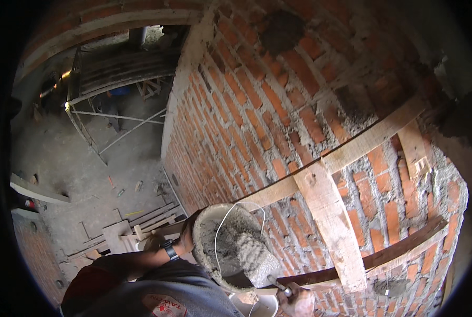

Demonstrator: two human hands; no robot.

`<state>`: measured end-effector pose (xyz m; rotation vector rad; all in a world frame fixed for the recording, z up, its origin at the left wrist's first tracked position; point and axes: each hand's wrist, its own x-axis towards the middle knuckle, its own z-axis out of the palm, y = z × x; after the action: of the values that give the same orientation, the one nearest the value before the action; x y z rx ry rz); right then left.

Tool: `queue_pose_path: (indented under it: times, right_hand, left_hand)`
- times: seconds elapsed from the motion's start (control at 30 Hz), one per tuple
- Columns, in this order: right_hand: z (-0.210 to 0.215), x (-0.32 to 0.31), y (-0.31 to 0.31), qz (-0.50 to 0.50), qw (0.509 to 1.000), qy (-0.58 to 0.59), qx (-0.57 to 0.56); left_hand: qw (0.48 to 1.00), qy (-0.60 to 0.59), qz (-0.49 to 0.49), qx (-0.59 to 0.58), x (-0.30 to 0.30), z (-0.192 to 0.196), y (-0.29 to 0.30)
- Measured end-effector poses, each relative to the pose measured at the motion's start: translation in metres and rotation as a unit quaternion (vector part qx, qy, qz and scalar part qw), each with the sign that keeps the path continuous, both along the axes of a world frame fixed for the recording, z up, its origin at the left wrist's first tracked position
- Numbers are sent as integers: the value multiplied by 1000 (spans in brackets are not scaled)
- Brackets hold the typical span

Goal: The person scoops wet cement from a bucket with a trowel and applies it to a brick wall, smoothing the surface. The person repeatedly transfers cement between buckets and continues plastering the wall.

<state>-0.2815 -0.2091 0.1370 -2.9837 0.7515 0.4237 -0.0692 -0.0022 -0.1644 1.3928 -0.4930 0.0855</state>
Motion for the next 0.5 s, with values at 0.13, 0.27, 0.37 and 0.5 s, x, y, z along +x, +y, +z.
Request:
queue_pose_path:
  times: [0.13,0.27,0.37,0.5]
  right_hand:
    - [47,18,-1,-4,974,-154,164]
    - [102,79,7,73,981,-174,36]
    - [124,149,41,217,943,-240,-82]
    - [156,231,103,289,902,-317,-52]
  left_hand:
    - [1000,21,6,4,-1,9,-2]
    - [998,35,11,47,0,14,-3]
    - [999,33,-4,1,2,19,-1]
    - [994,97,-31,-33,0,26,0]
